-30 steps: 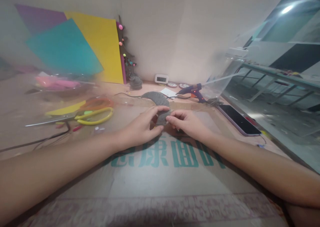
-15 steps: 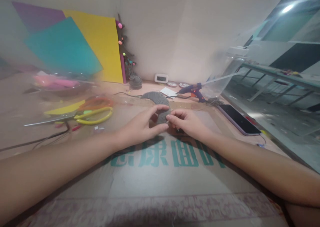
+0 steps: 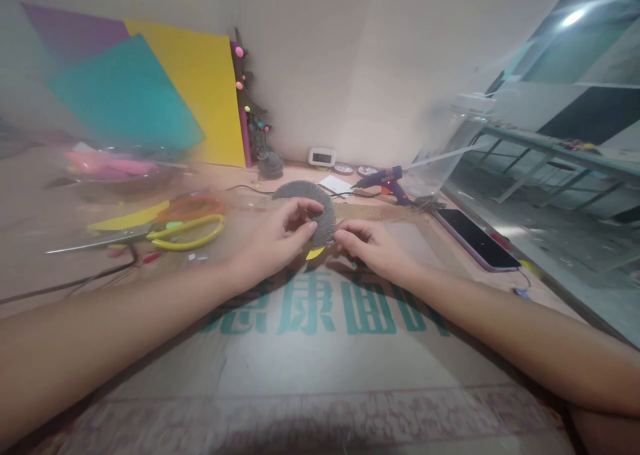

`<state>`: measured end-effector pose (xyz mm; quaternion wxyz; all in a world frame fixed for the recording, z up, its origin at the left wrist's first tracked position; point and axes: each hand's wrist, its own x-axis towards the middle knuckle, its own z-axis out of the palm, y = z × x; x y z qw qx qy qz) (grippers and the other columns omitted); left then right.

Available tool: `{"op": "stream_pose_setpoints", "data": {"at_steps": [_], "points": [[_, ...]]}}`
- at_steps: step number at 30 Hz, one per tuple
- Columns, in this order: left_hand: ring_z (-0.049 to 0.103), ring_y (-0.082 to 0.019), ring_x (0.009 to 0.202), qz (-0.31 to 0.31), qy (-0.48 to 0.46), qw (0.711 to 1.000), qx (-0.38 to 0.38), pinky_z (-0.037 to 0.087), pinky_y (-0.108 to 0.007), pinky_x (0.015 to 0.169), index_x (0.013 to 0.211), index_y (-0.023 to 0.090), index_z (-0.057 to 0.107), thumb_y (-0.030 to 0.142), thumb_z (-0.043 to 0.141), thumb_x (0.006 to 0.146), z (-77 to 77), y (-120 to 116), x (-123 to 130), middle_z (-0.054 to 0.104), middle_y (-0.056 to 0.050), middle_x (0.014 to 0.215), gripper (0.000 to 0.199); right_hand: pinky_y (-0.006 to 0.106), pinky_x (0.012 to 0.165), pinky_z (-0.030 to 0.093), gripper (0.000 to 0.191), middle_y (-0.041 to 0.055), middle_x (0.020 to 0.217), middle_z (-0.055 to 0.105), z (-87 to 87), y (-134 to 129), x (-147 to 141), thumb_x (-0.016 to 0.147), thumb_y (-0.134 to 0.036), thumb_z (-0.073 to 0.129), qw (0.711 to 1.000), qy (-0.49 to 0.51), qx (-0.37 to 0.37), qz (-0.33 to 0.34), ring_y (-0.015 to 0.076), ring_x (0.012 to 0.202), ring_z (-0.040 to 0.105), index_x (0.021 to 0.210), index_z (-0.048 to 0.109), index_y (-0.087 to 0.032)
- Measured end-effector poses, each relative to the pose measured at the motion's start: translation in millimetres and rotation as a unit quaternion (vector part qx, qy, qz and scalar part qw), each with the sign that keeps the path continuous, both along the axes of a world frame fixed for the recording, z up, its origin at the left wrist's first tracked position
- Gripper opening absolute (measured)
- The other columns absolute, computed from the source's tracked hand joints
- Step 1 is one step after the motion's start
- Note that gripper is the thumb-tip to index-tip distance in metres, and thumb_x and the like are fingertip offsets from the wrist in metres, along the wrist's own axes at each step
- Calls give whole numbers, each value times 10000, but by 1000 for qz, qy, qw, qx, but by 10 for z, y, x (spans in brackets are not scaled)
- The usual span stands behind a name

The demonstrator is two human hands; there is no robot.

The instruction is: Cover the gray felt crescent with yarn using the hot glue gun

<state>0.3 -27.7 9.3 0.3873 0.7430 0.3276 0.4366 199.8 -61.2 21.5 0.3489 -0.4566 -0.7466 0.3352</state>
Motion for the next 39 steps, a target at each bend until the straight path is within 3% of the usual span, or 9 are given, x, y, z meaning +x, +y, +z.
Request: {"op": "stream_pose_setpoints", "data": {"at_steps": [4, 8, 16, 19, 24, 27, 34, 36, 39], "points": [[586, -155, 845, 32, -9, 999, -15, 464, -288, 753, 1082, 177, 547, 260, 551, 859, 33, 2, 8, 610, -27, 935, 239, 237, 595, 404, 226, 12, 802, 663, -37, -2, -23, 860, -367, 612, 999, -32, 16, -2, 111, 642, 513, 935, 698, -172], [582, -150, 826, 46, -7, 999, -14, 462, -287, 742, 1092, 180, 537, 269, 535, 870, 28, 14, -3, 596, -15, 904, 239, 237, 568, 409, 192, 16, 757, 674, -35, -43, -45, 859, -323, 614, 996, -77, 42, -4, 112, 600, 517, 929, 717, -177], [593, -161, 903, 60, -17, 998, -13, 474, -307, 813, 1083, 180, 539, 284, 540, 872, 18, 46, -19, 609, -27, 953, 235, 258, 660, 459, 228, 69, 902, 700, -90, -124, 5, 933, -285, 527, 957, -132, 217, 139, 137, 719, 598, 1067, 679, -182], [593, -158, 898, 56, -21, 998, -8, 473, -307, 816, 1091, 183, 541, 284, 536, 877, 9, 52, -18, 608, -23, 950, 237, 260, 673, 460, 248, 76, 922, 716, -112, -116, 21, 941, -248, 496, 948, -142, 249, 137, 140, 732, 613, 1097, 678, -181], [591, -154, 869, 59, -12, 998, -14, 472, -305, 797, 1086, 168, 538, 269, 535, 872, 23, 39, -10, 607, -27, 942, 236, 256, 655, 448, 230, 49, 903, 742, -84, -14, 28, 931, -294, 519, 977, -133, 169, 3, 141, 711, 621, 1002, 711, -189], [594, -159, 873, 59, -5, 998, -10, 475, -306, 790, 1088, 172, 540, 272, 537, 870, 27, 26, -8, 611, -30, 947, 240, 262, 652, 433, 249, 42, 842, 726, -60, 52, 44, 924, -331, 526, 981, -143, 130, -31, 150, 714, 607, 911, 715, -170], [605, -177, 945, 52, 7, 999, 3, 480, -323, 836, 1082, 177, 554, 259, 530, 865, 10, 10, -5, 631, -49, 1015, 233, 340, 865, 451, 323, 51, 1033, 696, 9, -2, 63, 885, -144, 389, 978, -41, 198, -56, 190, 968, 610, 1047, 662, -200], [607, -180, 948, 55, 13, 998, 10, 482, -324, 832, 1084, 188, 558, 265, 528, 866, 3, 14, -10, 635, -45, 1015, 233, 324, 782, 470, 298, 48, 1071, 686, 21, -29, 39, 863, -143, 426, 982, -15, 175, -75, 167, 843, 605, 1067, 634, -204], [608, -180, 934, 60, 19, 998, 15, 486, -318, 805, 1098, 199, 556, 280, 526, 869, 1, 21, -22, 635, -41, 1023, 244, 263, 557, 440, 289, 66, 1190, 639, 7, -37, -7, 854, -209, 528, 995, 33, 76, -61, 84, 574, 508, 1140, 569, -203]]}}
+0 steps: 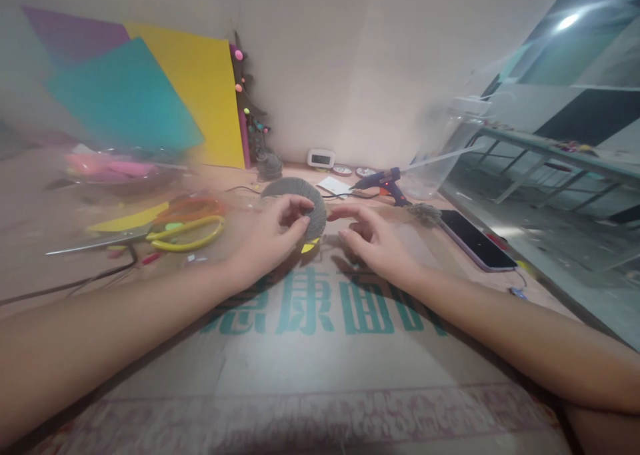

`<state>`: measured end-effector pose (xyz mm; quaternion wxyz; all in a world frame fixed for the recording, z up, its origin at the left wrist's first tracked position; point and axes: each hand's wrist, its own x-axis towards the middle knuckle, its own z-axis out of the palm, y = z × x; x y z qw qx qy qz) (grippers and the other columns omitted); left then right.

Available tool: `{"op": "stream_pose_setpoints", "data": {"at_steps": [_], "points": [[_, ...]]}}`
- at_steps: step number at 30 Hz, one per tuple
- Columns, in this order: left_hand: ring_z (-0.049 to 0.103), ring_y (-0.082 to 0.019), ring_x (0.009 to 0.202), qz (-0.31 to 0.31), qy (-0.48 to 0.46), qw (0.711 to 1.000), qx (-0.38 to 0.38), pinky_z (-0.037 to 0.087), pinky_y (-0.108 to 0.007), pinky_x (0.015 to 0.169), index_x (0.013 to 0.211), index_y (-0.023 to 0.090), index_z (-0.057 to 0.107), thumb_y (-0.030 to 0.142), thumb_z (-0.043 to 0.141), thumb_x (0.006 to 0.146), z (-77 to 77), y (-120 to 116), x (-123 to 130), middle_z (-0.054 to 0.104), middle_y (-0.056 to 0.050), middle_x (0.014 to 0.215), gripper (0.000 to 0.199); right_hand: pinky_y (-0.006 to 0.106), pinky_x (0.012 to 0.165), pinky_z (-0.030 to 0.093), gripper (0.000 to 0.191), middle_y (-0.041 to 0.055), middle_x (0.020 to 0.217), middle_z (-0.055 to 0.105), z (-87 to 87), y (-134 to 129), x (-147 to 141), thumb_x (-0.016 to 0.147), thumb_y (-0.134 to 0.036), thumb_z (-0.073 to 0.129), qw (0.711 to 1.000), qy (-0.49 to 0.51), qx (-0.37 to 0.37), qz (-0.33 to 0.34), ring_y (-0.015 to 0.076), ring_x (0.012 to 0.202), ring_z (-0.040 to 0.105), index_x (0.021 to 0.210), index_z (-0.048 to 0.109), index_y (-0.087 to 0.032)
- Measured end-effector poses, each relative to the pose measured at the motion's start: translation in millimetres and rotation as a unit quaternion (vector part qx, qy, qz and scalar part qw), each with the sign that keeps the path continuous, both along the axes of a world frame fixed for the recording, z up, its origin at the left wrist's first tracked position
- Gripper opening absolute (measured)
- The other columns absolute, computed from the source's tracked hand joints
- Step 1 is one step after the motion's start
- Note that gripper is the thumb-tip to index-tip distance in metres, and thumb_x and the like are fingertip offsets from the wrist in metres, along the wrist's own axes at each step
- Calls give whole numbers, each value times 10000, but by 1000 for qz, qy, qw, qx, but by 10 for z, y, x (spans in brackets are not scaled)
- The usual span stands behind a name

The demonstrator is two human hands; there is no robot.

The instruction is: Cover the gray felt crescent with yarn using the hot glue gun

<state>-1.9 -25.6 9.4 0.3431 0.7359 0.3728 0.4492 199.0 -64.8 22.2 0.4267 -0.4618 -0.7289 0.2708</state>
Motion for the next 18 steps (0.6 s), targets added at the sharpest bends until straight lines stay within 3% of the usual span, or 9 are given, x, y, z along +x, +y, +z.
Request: {"op": "stream_pose_setpoints", "data": {"at_steps": [3, 7, 10, 15, 18], "points": [[606, -179, 912, 2, 8, 1000, 2, 484, -318, 797, 1107, 192, 548, 287, 524, 874, 18, -5, -6, 632, -39, 997, 253, 221, 446, 392, 413, 67, 1228, 598, -41, 22, -31, 837, -261, 597, 991, 62, -92, 76, 36, 482, 435, 1229, 465, -241], [602, -180, 936, 0, 10, 1000, 8, 474, -327, 837, 1100, 176, 548, 282, 520, 880, 43, -20, -2, 630, -51, 1020, 246, 216, 486, 445, 404, -8, 928, 622, -71, 46, -38, 800, -288, 650, 973, 128, -157, 110, 67, 535, 496, 1123, 411, -244], [604, -185, 954, -1, 6, 1000, 6, 476, -328, 841, 1102, 175, 546, 282, 522, 878, 39, -21, -1, 634, -58, 1040, 249, 226, 522, 441, 306, -65, 701, 553, -55, 48, -27, 802, -334, 654, 978, 116, -152, 83, 95, 563, 513, 992, 438, -228], [612, -184, 946, -5, 11, 1000, 11, 486, -325, 829, 1101, 182, 554, 279, 524, 872, 13, -7, 2, 643, -52, 1028, 250, 223, 514, 359, 253, -33, 681, 546, -43, 71, 5, 801, -397, 658, 995, 0, -98, 15, 95, 578, 463, 918, 613, -177], [620, -181, 924, -12, 23, 1000, 17, 491, -321, 819, 1086, 189, 567, 278, 522, 871, 7, -11, 5, 652, -45, 1005, 237, 236, 536, 347, 276, -23, 677, 558, -56, 85, 17, 816, -419, 644, 995, -44, -87, 20, 101, 587, 449, 939, 672, -173]]}}
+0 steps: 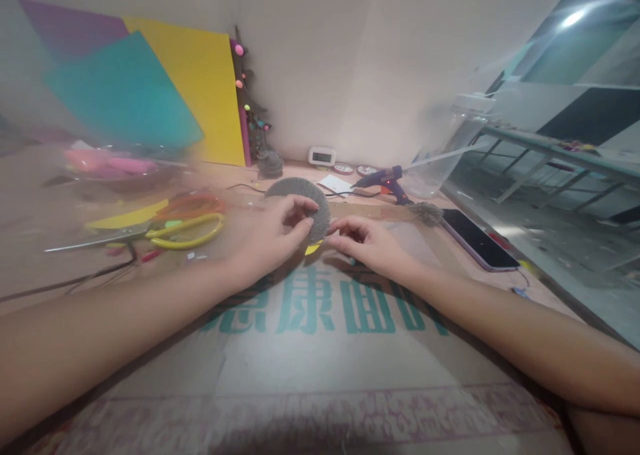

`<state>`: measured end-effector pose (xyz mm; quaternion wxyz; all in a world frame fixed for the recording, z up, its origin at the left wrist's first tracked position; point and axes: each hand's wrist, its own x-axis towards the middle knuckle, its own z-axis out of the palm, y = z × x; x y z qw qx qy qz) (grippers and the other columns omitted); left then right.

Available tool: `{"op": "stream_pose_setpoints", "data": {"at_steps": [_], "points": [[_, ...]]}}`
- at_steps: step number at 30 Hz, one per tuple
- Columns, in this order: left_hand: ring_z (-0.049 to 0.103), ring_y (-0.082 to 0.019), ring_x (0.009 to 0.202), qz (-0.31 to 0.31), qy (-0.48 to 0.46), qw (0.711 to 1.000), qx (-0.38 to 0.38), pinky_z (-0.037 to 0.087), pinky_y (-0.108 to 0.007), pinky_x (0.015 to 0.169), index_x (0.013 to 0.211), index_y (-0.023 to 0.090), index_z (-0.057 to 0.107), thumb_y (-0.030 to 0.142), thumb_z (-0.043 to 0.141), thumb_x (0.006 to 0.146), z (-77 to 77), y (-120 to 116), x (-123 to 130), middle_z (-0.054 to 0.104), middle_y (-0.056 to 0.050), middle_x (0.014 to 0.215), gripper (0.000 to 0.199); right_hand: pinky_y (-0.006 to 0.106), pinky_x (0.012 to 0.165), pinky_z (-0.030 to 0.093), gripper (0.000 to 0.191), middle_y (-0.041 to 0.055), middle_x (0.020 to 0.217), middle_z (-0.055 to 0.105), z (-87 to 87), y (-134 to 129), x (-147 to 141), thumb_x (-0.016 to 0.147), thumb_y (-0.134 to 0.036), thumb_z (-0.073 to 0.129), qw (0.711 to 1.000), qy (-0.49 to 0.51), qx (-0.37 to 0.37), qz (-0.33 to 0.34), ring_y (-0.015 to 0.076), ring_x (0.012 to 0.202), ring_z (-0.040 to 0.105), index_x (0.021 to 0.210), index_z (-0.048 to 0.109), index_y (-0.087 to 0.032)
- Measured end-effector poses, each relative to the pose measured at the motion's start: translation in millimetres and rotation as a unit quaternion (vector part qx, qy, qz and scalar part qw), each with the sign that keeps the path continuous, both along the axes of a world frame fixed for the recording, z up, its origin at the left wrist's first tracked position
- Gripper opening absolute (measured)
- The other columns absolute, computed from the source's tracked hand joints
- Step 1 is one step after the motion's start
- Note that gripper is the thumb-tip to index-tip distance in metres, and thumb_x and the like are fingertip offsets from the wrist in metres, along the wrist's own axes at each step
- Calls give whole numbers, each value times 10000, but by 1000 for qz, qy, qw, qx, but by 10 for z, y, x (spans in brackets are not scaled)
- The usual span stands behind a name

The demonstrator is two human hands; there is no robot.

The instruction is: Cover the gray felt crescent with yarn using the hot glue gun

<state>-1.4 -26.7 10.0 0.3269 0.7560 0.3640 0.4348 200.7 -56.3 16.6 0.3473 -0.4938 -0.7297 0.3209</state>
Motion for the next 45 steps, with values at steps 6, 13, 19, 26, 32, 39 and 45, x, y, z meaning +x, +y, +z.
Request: {"op": "stream_pose_setpoints", "data": {"at_steps": [6, 13, 19, 26, 32, 39, 45], "points": [[635, -189, 888, -42, 62, 997, 24, 494, -331, 803, 1009, 195, 611, 285, 510, 877, 7, -15, -8, 681, -37, 954, 189, 230, 514, 328, 275, -39, 628, 521, 34, -18, -11, 845, -431, 599, 998, 33, -44, 27, 87, 543, 425, 791, 628, -163], [629, -181, 895, -56, 83, 994, 48, 485, -319, 815, 976, 203, 617, 275, 501, 886, 30, -33, -17, 681, -21, 947, 164, 230, 502, 328, 285, -49, 593, 487, 48, -22, -9, 843, -440, 592, 996, 54, -66, 26, 90, 529, 423, 746, 563, -174], [623, -168, 888, -35, 89, 994, 55, 476, -300, 813, 965, 185, 615, 250, 501, 881, 54, -52, -16, 674, -18, 936, 156, 233, 554, 325, 196, -43, 661, 471, 39, -12, -1, 817, -358, 637, 997, -15, -29, 66, 96, 597, 407, 794, 600, -167], [630, -172, 880, -12, 88, 995, 37, 482, -303, 807, 974, 175, 611, 239, 500, 864, 78, -59, -11, 677, -25, 938, 169, 228, 556, 316, 138, -51, 647, 449, 21, -9, -2, 790, -301, 680, 995, -77, 18, 65, 100, 605, 407, 836, 662, -172], [629, -167, 878, -14, 89, 995, 38, 482, -298, 807, 964, 181, 614, 238, 502, 869, 64, -49, -13, 677, -20, 931, 158, 233, 578, 345, 167, -27, 684, 549, -23, 12, 1, 829, -332, 646, 997, -57, 11, 46, 105, 625, 458, 813, 679, -169], [626, -171, 869, -26, 86, 995, 47, 482, -309, 806, 960, 175, 611, 241, 501, 871, 51, -40, -13, 676, -27, 928, 156, 250, 620, 368, 160, -7, 726, 583, 11, 7, 1, 843, -311, 611, 997, -55, 12, 58, 124, 669, 490, 818, 659, -161], [617, -170, 871, -36, 86, 994, 54, 480, -307, 804, 956, 182, 605, 258, 504, 883, 40, -34, -18, 664, -21, 924, 146, 261, 630, 355, 229, -17, 699, 516, 62, -1, 0, 879, -353, 551, 995, -36, 2, 93, 123, 674, 463, 757, 597, -165]]}}
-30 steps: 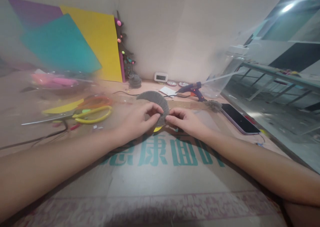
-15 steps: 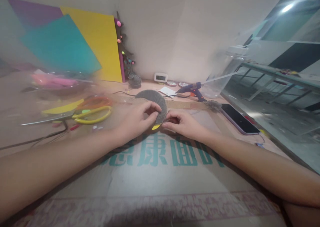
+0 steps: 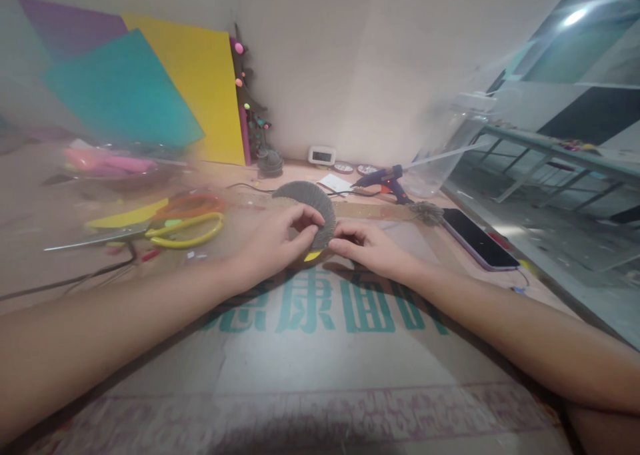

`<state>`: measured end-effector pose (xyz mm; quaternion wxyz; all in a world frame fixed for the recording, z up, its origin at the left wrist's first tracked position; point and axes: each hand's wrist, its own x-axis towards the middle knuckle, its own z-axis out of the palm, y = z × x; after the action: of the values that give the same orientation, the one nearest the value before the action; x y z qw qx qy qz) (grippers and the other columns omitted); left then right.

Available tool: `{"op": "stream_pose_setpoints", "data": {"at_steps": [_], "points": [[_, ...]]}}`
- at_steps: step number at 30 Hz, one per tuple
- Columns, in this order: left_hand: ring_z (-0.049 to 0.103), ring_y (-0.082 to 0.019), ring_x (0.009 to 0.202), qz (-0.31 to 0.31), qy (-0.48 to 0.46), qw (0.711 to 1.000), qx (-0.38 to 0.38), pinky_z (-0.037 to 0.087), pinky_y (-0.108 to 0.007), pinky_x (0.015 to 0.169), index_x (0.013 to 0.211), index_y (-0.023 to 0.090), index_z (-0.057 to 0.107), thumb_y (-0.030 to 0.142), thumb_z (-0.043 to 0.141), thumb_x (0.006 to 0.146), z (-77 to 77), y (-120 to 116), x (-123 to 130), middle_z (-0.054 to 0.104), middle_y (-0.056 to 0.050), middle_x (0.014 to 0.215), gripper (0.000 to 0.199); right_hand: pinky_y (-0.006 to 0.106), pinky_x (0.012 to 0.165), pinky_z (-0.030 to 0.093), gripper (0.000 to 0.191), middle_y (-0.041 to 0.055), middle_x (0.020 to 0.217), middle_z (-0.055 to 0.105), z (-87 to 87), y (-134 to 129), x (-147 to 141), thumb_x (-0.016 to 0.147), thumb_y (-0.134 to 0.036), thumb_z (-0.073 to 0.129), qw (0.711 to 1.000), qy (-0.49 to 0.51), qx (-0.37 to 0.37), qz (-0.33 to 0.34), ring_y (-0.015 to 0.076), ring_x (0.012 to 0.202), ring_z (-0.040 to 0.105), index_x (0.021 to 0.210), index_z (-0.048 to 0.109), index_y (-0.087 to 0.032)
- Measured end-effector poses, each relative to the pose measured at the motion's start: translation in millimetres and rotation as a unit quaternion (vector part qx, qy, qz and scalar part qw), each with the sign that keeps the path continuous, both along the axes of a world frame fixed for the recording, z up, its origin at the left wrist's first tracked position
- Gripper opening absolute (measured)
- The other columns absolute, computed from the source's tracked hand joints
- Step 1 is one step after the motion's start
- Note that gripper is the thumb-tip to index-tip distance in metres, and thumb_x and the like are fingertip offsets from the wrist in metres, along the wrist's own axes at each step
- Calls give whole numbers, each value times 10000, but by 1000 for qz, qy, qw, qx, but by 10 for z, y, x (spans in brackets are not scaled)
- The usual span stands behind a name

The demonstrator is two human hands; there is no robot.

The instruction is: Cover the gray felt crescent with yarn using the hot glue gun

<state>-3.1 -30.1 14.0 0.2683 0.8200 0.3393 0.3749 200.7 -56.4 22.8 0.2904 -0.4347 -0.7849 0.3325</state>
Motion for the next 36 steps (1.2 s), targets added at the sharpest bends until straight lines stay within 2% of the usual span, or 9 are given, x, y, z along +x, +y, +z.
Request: {"op": "stream_pose_setpoints", "data": {"at_steps": [3, 8, 13, 16, 19, 29, 33, 36], "points": [[612, -173, 894, -11, 1, 1000, -4, 475, -313, 825, 988, 185, 597, 283, 492, 908, -24, 14, -12, 658, -28, 951, 165, 258, 609, 341, 230, -27, 668, 496, -6, 9, 0, 859, -351, 573, 1000, 8, -17, -18, 115, 644, 445, 720, 578, -167], [597, -171, 954, -28, -21, 999, -13, 463, -324, 861, 1162, 215, 533, 322, 403, 965, -61, 5, -31, 625, -41, 1052, 259, 250, 548, 309, 276, -55, 596, 446, -21, 12, 7, 851, -397, 577, 997, 48, -52, -45, 93, 551, 389, 691, 550, -174], [591, -171, 863, -94, 20, 994, -50, 484, -307, 752, 1256, 229, 450, 318, 556, 880, -76, -21, -25, 595, -29, 981, 401, 246, 519, 296, 303, -66, 561, 439, -34, 1, 17, 853, -434, 580, 995, 61, -50, -59, 83, 508, 374, 696, 545, -176], [568, -152, 780, -112, 49, 991, -47, 473, -292, 693, 1252, 232, 460, 297, 546, 879, -81, -19, -24, 582, -16, 933, 388, 243, 523, 299, 303, -62, 578, 440, -38, 3, 17, 859, -431, 572, 996, 53, -42, -50, 83, 521, 377, 706, 557, -170], [553, -139, 763, -115, 32, 992, -48, 469, -277, 694, 1217, 227, 484, 289, 531, 889, -87, -12, -20, 570, -5, 895, 337, 240, 530, 303, 289, -56, 598, 449, -40, 5, 8, 865, -415, 565, 998, 45, -28, -45, 86, 542, 389, 717, 561, -167], [541, -133, 749, -97, 10, 994, -57, 476, -269, 681, 1150, 223, 513, 295, 517, 891, -90, -28, 3, 560, -3, 884, 269, 239, 556, 333, 287, -38, 638, 480, -33, -12, 5, 870, -426, 564, 999, 16, -20, -37, 102, 587, 423, 733, 575, -174], [568, -142, 790, -93, 5, 994, -61, 485, -277, 708, 1152, 220, 517, 259, 522, 880, -87, -31, 0, 597, -21, 938, 275, 236, 574, 344, 196, -30, 673, 535, -52, -5, -1, 832, -357, 619, 999, -6, 6, -38, 105, 613, 443, 771, 621, -171], [581, -146, 816, -96, 0, 993, -71, 489, -284, 737, 1126, 221, 518, 230, 509, 881, -80, -31, -4, 611, -22, 953, 245, 237, 582, 350, 207, -27, 667, 538, -57, -4, -4, 855, -342, 590, 999, -6, 6, -40, 104, 614, 450, 750, 619, -166]]}}
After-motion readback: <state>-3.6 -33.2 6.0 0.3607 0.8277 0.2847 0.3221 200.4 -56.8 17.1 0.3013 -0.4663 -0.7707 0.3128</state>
